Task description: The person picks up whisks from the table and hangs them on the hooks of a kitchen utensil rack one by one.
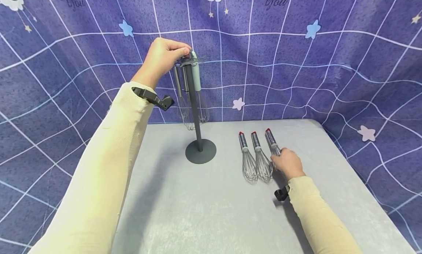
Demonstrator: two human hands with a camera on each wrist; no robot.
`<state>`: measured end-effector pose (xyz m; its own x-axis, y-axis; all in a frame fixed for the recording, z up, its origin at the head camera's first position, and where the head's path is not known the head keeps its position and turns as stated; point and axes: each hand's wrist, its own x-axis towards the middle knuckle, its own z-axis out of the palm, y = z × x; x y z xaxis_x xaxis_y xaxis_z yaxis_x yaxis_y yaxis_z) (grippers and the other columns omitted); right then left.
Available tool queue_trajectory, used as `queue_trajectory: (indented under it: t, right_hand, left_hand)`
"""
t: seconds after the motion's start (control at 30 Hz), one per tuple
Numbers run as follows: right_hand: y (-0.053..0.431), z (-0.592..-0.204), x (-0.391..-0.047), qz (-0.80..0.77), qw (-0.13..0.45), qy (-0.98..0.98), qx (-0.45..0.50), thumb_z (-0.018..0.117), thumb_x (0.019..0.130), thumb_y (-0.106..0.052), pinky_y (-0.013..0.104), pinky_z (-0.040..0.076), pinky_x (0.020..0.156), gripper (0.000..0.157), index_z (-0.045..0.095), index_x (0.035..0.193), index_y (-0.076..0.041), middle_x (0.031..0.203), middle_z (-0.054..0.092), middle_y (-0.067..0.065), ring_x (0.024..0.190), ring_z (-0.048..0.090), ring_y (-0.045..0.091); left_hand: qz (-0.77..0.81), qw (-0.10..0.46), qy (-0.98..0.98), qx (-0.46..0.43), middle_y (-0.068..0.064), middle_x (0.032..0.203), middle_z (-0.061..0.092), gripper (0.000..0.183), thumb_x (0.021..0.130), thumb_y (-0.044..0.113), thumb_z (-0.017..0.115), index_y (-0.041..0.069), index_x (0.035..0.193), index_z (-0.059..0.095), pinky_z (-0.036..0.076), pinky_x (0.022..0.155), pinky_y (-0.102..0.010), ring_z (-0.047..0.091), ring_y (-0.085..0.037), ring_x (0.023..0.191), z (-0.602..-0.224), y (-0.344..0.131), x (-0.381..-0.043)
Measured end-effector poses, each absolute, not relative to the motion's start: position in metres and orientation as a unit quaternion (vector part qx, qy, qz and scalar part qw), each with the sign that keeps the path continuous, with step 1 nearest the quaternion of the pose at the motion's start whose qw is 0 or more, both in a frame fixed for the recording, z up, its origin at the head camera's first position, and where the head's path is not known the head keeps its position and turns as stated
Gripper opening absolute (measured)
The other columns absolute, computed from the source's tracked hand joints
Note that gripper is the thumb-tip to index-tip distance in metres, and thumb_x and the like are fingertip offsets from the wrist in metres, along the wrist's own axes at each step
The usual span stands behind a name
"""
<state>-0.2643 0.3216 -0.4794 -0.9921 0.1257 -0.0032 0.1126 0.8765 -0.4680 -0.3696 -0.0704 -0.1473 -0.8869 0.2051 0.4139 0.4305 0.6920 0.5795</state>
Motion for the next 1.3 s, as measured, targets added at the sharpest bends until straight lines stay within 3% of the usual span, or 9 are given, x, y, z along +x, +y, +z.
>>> queue_trajectory:
  t: [0.23, 0.57, 1.13, 1.3]
  right_hand:
    - [0.322, -0.471, -0.266, 0.255, 0.04, -0.964, -0.066, 0.056, 0.096, -0.038, 0.056, 0.051, 0.072, 0.064, 0.052, 0.127, 0.018, 0.109, 0.063, 0.039, 0.082, 0.063, 0.043]
    - [0.316, -0.447, -0.276, 0.278, 0.107, -0.952, -0.069, 0.057, 0.097, -0.036, 0.062, 0.048, 0.083, 0.062, 0.051, 0.134, 0.013, 0.118, 0.061, 0.039, 0.101, 0.061, 0.053]
    - [0.299, -0.419, -0.28, 0.298, 0.191, -0.933, -0.064, 0.056, 0.094, -0.035, 0.057, 0.047, 0.076, 0.045, 0.063, 0.119, 0.002, 0.095, 0.067, 0.023, 0.087, 0.061, 0.044]
    - [0.293, -0.415, -0.281, 0.306, 0.205, -0.928, -0.057, 0.057, 0.094, -0.035, 0.055, 0.046, 0.075, 0.045, 0.064, 0.122, -0.001, 0.093, 0.066, 0.02, 0.086, 0.06, 0.041]
  left_hand:
    - [-0.357, 0.163, -0.903, -0.174, 0.009, 0.126, 0.07, 0.032, 0.097, 0.041, 0.066, 0.023, 0.122, 0.075, 0.043, 0.103, -0.024, 0.061, -0.007, 0.121, -0.147, -0.072, -0.37]
    - [-0.365, 0.178, -0.894, -0.191, 0.009, 0.127, 0.069, 0.031, 0.097, 0.04, 0.067, 0.022, 0.121, 0.076, 0.042, 0.103, -0.022, 0.061, -0.007, 0.121, -0.151, -0.073, -0.372]
    - [-0.363, 0.201, -0.89, -0.187, 0.011, 0.12, 0.072, 0.027, 0.097, 0.039, 0.068, 0.024, 0.118, 0.078, 0.041, 0.101, -0.02, 0.062, -0.003, 0.114, -0.155, -0.069, -0.369]
    - [-0.363, 0.204, -0.891, -0.179, 0.013, 0.121, 0.071, 0.027, 0.096, 0.041, 0.069, 0.027, 0.118, 0.078, 0.041, 0.103, -0.02, 0.062, -0.003, 0.117, -0.156, -0.07, -0.368]
